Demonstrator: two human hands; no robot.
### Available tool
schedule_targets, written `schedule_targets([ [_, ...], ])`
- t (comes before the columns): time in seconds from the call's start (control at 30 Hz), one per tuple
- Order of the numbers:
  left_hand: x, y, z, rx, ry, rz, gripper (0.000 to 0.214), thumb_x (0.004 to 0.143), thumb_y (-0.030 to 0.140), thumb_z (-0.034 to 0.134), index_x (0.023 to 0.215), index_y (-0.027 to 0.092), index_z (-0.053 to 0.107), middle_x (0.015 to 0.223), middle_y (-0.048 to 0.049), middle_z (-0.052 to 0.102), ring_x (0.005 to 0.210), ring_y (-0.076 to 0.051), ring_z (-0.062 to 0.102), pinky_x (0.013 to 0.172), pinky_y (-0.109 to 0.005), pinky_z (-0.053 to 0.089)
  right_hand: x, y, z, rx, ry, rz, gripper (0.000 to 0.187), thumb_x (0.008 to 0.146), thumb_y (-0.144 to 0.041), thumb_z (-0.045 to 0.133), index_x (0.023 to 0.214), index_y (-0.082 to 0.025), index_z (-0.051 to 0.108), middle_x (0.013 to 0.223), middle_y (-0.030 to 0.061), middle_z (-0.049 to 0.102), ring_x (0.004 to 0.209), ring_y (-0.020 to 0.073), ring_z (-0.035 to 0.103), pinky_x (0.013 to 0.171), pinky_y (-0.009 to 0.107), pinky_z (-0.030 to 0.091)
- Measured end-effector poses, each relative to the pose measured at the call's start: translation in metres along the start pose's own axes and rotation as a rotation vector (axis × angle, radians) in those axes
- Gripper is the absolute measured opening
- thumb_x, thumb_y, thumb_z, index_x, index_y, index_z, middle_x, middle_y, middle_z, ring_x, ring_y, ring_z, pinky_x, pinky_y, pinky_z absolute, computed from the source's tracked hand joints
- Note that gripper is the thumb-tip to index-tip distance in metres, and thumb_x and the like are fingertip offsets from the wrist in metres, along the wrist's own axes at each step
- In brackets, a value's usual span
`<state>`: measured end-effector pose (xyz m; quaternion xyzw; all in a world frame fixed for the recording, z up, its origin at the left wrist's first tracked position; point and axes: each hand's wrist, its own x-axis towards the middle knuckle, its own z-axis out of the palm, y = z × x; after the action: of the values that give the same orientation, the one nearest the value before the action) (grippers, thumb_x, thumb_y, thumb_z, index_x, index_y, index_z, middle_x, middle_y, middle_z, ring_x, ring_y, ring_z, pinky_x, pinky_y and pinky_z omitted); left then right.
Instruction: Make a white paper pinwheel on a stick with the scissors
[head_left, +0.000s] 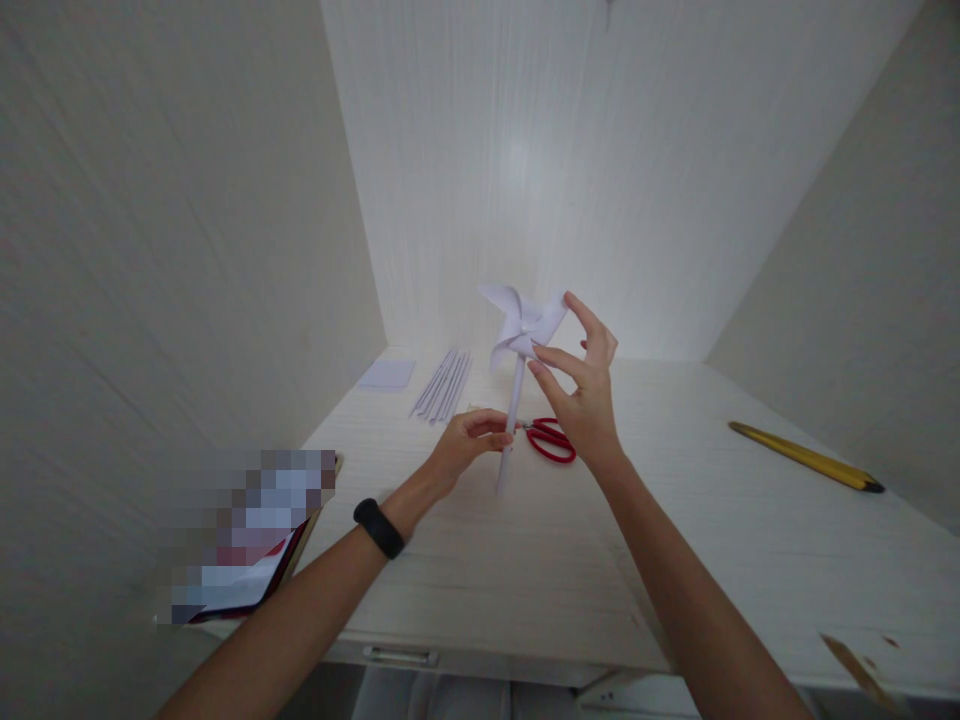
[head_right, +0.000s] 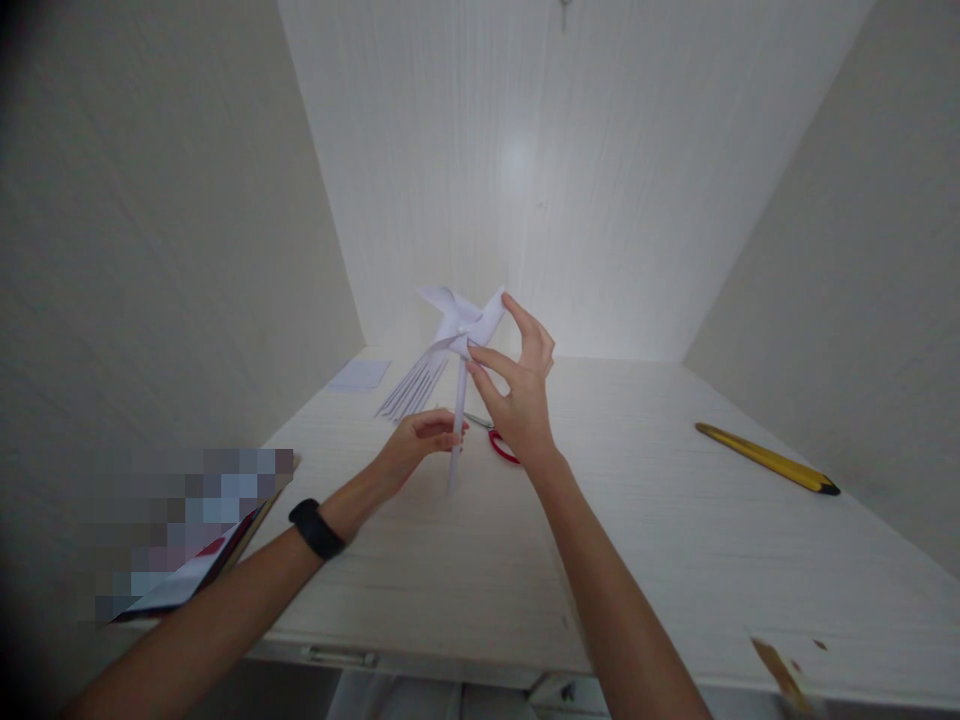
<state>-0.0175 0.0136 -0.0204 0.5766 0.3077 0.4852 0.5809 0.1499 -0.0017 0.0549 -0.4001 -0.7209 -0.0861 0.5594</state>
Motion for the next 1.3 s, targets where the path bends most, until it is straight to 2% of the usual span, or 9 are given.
schedule_targets([
  [0.13, 0.0, 0.0, -0.001, 0.003, 0.007, 0.0, 0.021, 0.062, 0.025, 0.08, 0.079, 0.016, 0.073, 0.084, -0.0045, 0.069, 0.077, -0.015, 0.06, 0.073, -0.028, 0.048, 0.0, -0.002, -0.008, 0.024, -0.047, 0.016, 0.019, 0.084, -0.039, 0.06, 0.1, -0.034, 0.069, 0.154, -0.0019, 0.026, 0.141, 0.0312, 0.024, 0.106, 0.056, 0.032],
  [0.23, 0.001, -0.001, -0.002, 0.012, 0.007, 0.003, 0.022, 0.062, 0.026, 0.079, 0.081, 0.016, 0.073, 0.087, -0.0052, 0.07, 0.078, -0.016, 0.061, 0.075, -0.03, 0.048, 0.001, -0.005, -0.016, 0.032, -0.038, 0.035, 0.022, 0.084, -0.041, 0.059, 0.103, -0.034, 0.068, 0.153, -0.001, 0.027, 0.14, 0.0335, 0.024, 0.107, 0.056, 0.028],
  [0.43, 0.002, -0.001, -0.004, 0.04, 0.018, 0.025, 0.022, 0.062, 0.028, 0.079, 0.08, 0.016, 0.073, 0.089, -0.006, 0.071, 0.081, -0.018, 0.062, 0.076, -0.031, 0.048, 0.017, -0.004, -0.022, 0.0, 0.149, 0.022, 0.025, 0.09, -0.044, 0.049, 0.1, -0.028, 0.065, 0.141, 0.0062, 0.039, 0.132, 0.0299, 0.035, 0.105, 0.054, 0.03],
  [0.53, 0.002, 0.001, -0.003, 0.046, 0.032, 0.042, 0.02, 0.061, 0.027, 0.079, 0.078, 0.017, 0.072, 0.085, -0.0048, 0.07, 0.082, -0.018, 0.061, 0.078, -0.031, 0.047, 0.026, -0.004, -0.023, -0.036, 0.186, 0.003, 0.026, 0.091, -0.044, 0.048, 0.098, -0.025, 0.064, 0.135, 0.0084, 0.044, 0.126, 0.0287, 0.04, 0.104, 0.054, 0.031],
  [0.83, 0.003, -0.001, -0.004, 0.048, 0.035, 0.072, 0.017, 0.062, 0.023, 0.078, 0.076, 0.018, 0.07, 0.083, -0.0017, 0.067, 0.081, -0.015, 0.058, 0.078, -0.028, 0.045, 0.043, -0.009, -0.018, -0.145, 0.107, -0.003, 0.028, 0.087, -0.05, 0.052, 0.097, -0.026, 0.063, 0.129, 0.0086, 0.044, 0.119, 0.0291, 0.042, 0.099, 0.054, 0.034],
  [0.97, 0.004, -0.003, -0.004, 0.045, 0.04, 0.081, 0.019, 0.061, 0.023, 0.079, 0.074, 0.017, 0.067, 0.081, -0.0007, 0.065, 0.079, -0.014, 0.057, 0.077, -0.028, 0.044, 0.051, -0.013, -0.014, -0.166, 0.087, -0.006, 0.024, 0.085, -0.046, 0.056, 0.094, -0.026, 0.063, 0.128, 0.0086, 0.046, 0.117, 0.0291, 0.043, 0.098, 0.055, 0.034],
  [1.13, 0.003, -0.001, -0.003, 0.056, 0.049, 0.088, 0.022, 0.06, 0.024, 0.08, 0.071, 0.017, 0.062, 0.075, 0.001, 0.061, 0.077, -0.013, 0.055, 0.075, -0.027, 0.043, 0.059, -0.017, -0.016, -0.111, 0.041, 0.075, 0.014, 0.083, -0.036, 0.059, 0.089, -0.025, 0.066, 0.122, 0.0081, 0.052, 0.118, 0.0293, 0.045, 0.098, 0.057, 0.033],
  [1.3, 0.002, 0.001, -0.003, 0.061, 0.058, 0.09, 0.028, 0.058, 0.025, 0.081, 0.069, 0.017, 0.057, 0.072, 0.0026, 0.057, 0.075, -0.013, 0.053, 0.071, -0.026, 0.041, 0.065, -0.012, -0.023, 0.017, -0.073, 0.142, 0.012, 0.08, -0.028, 0.059, 0.086, -0.025, 0.07, 0.114, 0.006, 0.06, 0.114, 0.0261, 0.052, 0.098, 0.051, 0.037],
])
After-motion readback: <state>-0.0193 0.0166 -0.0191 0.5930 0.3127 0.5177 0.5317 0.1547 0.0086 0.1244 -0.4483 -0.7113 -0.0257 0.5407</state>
